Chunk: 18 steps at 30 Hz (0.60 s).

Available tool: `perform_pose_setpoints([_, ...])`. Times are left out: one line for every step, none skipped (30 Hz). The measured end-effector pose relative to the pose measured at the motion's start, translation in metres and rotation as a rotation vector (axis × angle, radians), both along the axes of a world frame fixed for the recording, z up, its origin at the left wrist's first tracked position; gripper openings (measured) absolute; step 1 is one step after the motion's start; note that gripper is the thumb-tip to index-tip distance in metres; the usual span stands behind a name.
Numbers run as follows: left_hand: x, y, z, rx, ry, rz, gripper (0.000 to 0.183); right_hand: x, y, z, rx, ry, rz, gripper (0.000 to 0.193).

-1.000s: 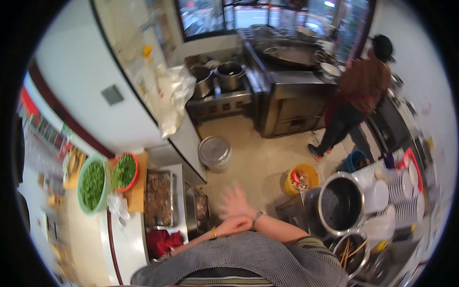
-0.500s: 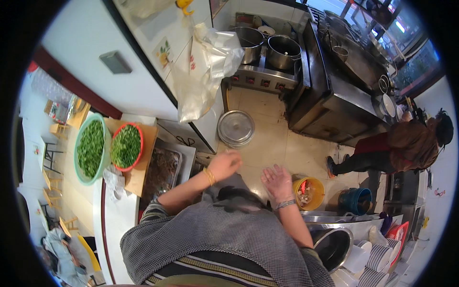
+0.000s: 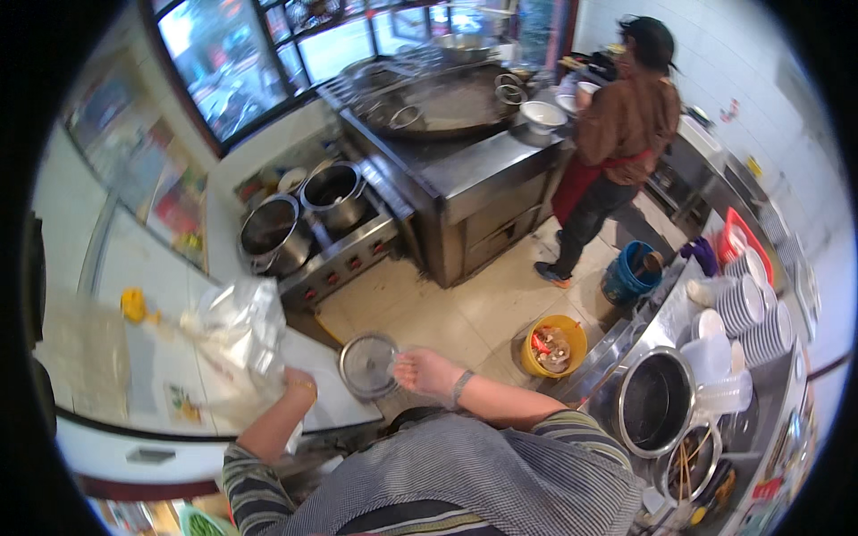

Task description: The person assembles two noodle bowls for takeout. They place noodles and meat into bowls, add chopped greens and seasonings, then ladle broth from a large pot into each bowl. The finished bowls are placed into plastic bags and handed to a customer.

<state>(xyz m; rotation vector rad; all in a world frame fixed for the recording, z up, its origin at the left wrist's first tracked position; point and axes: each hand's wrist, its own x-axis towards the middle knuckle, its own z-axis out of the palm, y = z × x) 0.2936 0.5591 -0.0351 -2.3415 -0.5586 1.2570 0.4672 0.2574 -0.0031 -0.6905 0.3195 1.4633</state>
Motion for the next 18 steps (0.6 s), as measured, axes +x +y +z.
perform_pose_setpoints([0.005, -0.004, 0.003, 0.005, 0.043, -0.013, 0.036, 0.008, 0.001, 0.002, -0.004, -0.006, -0.012, 0.020])
perform_pose_setpoints([0.006, -0.006, 0.007, 0.003, 0.101, -0.019, 0.035, 0.014, 0.004, 0.003, -0.005, -0.007, -0.013, 0.020])
perform_pose_setpoints([0.012, -0.004, 0.010, 0.004, 0.113, -0.029, 0.034, 0.020, 0.006, 0.004, -0.005, -0.005, -0.006, 0.019])
perform_pose_setpoints([0.015, -0.002, 0.011, 0.003, 0.124, -0.032, 0.033, 0.027, 0.007, 0.002, 0.005, -0.014, -0.014, 0.020])
perform_pose_setpoints([0.019, 0.000, 0.011, 0.012, 0.138, -0.038, 0.032, 0.035, 0.007, 0.001, 0.012, -0.026, -0.017, 0.020])
perform_pose_setpoints([0.020, 0.003, 0.009, 0.010, 0.097, -0.030, 0.030, 0.041, 0.006, -0.002, 0.016, -0.038, -0.015, 0.021])
perform_pose_setpoints([0.022, 0.008, 0.008, 0.024, 0.058, -0.029, 0.029, 0.048, 0.006, -0.005, 0.017, -0.023, -0.024, 0.023])
perform_pose_setpoints([0.025, 0.014, 0.006, 0.041, 0.017, -0.033, 0.028, 0.053, 0.005, -0.008, 0.018, -0.009, -0.033, 0.025])
perform_pose_setpoints([0.026, 0.020, 0.005, 0.039, 0.014, -0.042, 0.028, 0.058, 0.004, -0.011, 0.020, 0.017, -0.037, 0.026])
perform_pose_setpoints([0.028, 0.025, 0.003, 0.039, 0.011, -0.056, 0.028, 0.064, 0.001, -0.015, 0.042, 0.011, -0.057, 0.026])
perform_pose_setpoints([0.031, 0.029, 0.003, 0.034, 0.013, -0.078, 0.028, 0.069, -0.002, -0.018, 0.063, 0.018, -0.068, 0.026])
perform_pose_setpoints([0.034, 0.032, 0.004, 0.033, -0.028, -0.062, 0.026, 0.073, -0.006, -0.021, 0.034, 0.053, -0.085, 0.025])
perform_pose_setpoints([0.037, 0.034, 0.006, 0.029, -0.064, -0.052, 0.024, 0.079, -0.009, -0.023, 0.093, 0.046, -0.091, 0.024])
perform_pose_setpoints([0.038, 0.034, 0.011, 0.021, -0.085, -0.037, 0.023, 0.085, -0.013, -0.024, 0.100, 0.062, -0.098, 0.024])
perform_pose_setpoints([0.038, 0.033, 0.017, 0.037, -0.091, -0.039, 0.021, 0.090, -0.015, -0.025, 0.054, 0.098, -0.112, 0.023])
perform_pose_setpoints([0.042, 0.032, 0.023, 0.046, -0.085, -0.036, 0.020, 0.094, -0.017, -0.026, 0.081, 0.095, -0.112, 0.023])
perform_pose_setpoints([0.046, 0.031, 0.031, 0.061, -0.085, -0.039, 0.019, 0.098, -0.019, -0.026, 0.055, 0.101, -0.121, 0.023])
perform_pose_setpoints([0.047, 0.029, 0.039, 0.051, -0.259, -0.009, 0.021, 0.105, -0.021, -0.026, 0.046, 0.119, -0.120, 0.023])
